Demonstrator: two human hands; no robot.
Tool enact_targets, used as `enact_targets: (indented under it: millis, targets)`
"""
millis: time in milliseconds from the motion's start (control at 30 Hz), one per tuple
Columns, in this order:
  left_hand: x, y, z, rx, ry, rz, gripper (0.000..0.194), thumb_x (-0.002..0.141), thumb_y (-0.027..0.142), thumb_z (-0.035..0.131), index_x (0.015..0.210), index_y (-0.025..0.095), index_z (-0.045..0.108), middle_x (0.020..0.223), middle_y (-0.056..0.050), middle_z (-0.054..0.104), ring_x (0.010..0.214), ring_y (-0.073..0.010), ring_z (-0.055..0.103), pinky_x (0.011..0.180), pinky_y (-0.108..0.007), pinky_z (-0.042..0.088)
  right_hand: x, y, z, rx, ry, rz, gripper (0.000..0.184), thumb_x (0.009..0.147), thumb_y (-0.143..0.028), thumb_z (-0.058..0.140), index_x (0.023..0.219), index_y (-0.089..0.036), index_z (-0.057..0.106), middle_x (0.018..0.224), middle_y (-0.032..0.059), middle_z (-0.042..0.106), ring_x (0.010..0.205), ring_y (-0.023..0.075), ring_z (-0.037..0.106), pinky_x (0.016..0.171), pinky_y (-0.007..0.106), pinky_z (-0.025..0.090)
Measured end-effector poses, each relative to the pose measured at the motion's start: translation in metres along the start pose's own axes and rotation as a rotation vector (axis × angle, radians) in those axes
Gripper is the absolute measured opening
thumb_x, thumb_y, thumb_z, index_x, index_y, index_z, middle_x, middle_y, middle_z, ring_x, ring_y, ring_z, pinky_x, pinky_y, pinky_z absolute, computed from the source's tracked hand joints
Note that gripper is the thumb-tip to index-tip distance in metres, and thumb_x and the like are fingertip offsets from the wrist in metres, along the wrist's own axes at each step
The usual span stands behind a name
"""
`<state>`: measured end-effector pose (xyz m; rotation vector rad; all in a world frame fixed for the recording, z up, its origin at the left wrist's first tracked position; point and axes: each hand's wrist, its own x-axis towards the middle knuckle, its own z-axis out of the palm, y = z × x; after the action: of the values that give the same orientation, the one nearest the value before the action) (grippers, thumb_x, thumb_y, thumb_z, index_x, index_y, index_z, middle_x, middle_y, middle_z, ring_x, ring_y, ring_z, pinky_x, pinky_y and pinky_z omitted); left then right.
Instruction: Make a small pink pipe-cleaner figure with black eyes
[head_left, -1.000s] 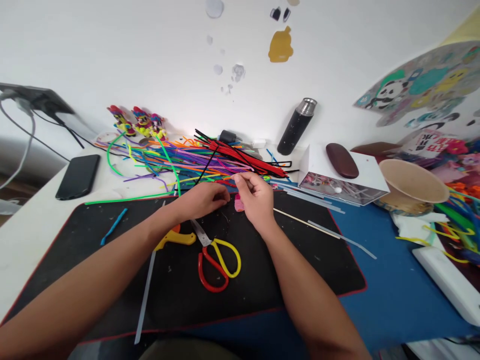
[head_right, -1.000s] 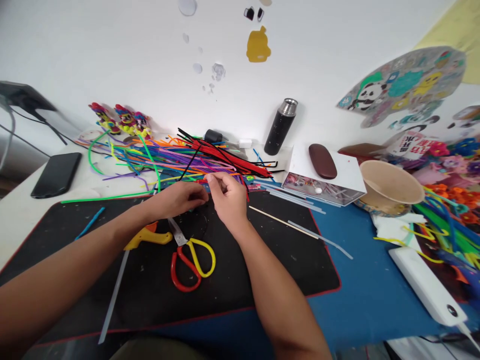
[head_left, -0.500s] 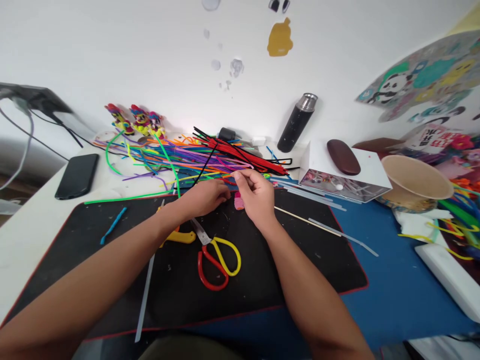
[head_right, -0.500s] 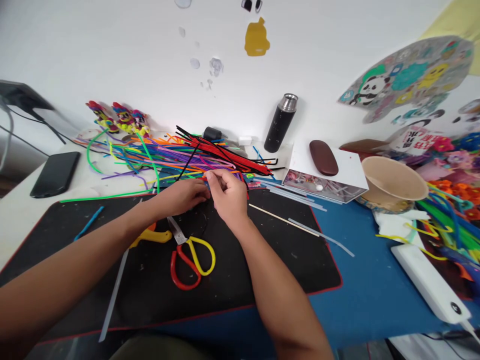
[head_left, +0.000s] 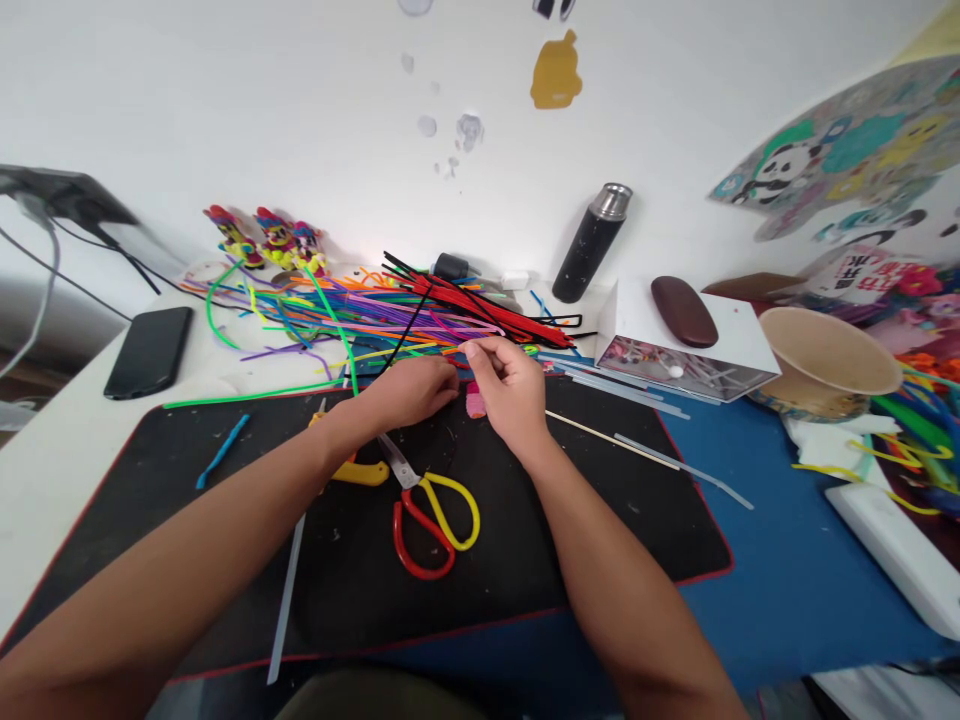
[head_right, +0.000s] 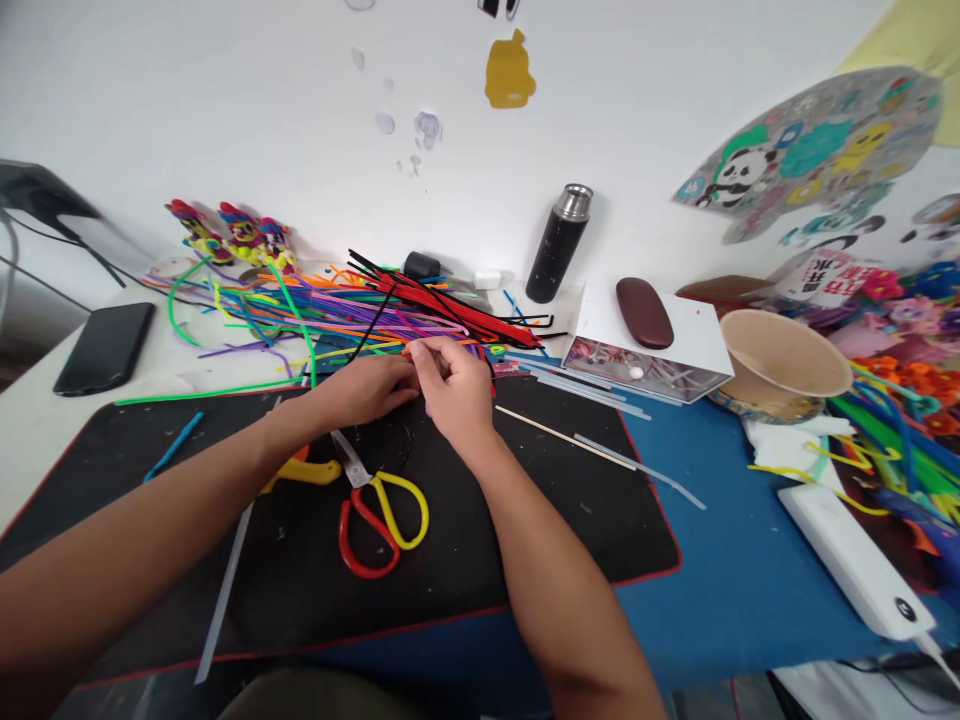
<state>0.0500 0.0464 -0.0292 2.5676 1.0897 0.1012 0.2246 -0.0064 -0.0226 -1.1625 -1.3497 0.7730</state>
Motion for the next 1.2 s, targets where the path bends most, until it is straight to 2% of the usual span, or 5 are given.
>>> enact_targets:
  millis: [133,233,433,967,1200]
  targets:
    - [-0.013,0.013,-0.010,-0.136,-0.006,-0.058,0.017,0.098,0.029,0.060,0.097,0.019,0.075,0.093,-0.006,0.078,0.082,-0.0224,0.071,0.072,-0.030,0.049,0.000,0.002,0.000,-0.008,0.001,-0.015,0.031,0.102,-0.051,0.066,0.096,-0.022,0.078,0.078,0.0022,0.072,0.064,0.0156,0.061,0.059,0.027,0.046]
    - [-0.024,0.033,-0.015,-0.256,-0.091,-0.003,0.013,0.092,0.021,0.063,0.091,0.020,0.075,0.094,-0.003,0.079,0.082,-0.0200,0.071,0.071,-0.027,0.048,0.000,0.005,0.000,-0.029,-0.015,-0.039,0.028,0.102,-0.047,0.066,0.098,-0.022,0.079,0.078,0.0011,0.070,0.064,0.0153,0.058,0.061,0.028,0.045]
    - [-0.027,0.061,0.000,-0.211,-0.176,0.024,0.015,0.088,0.015,0.064,0.088,0.022,0.078,0.095,-0.003,0.082,0.084,-0.0210,0.074,0.072,-0.028,0.047,-0.001,0.007,-0.001,-0.066,-0.028,-0.043,0.030,0.103,-0.049,0.064,0.099,-0.023,0.079,0.075,-0.0002,0.067,0.062,0.0148,0.054,0.061,0.028,0.043]
    - [-0.023,0.062,0.024,0.103,-0.090,-0.022,0.023,0.101,0.026,0.057,0.099,0.017,0.078,0.104,-0.015,0.082,0.095,-0.0323,0.079,0.076,-0.035,0.057,-0.003,0.006,0.001,-0.102,-0.088,-0.041,0.030,0.105,-0.052,0.062,0.100,-0.026,0.078,0.066,-0.0020,0.064,0.058,0.0162,0.057,0.058,0.030,0.044]
    - [-0.028,0.048,0.002,-0.037,-0.022,-0.018,0.022,0.101,0.024,0.058,0.104,0.021,0.079,0.113,-0.010,0.084,0.103,-0.0286,0.078,0.085,-0.033,0.057,-0.003,0.004,0.001,-0.131,-0.095,-0.073,0.028,0.105,-0.047,0.062,0.099,-0.025,0.078,0.067,-0.0019,0.065,0.059,0.0157,0.058,0.059,0.029,0.044]
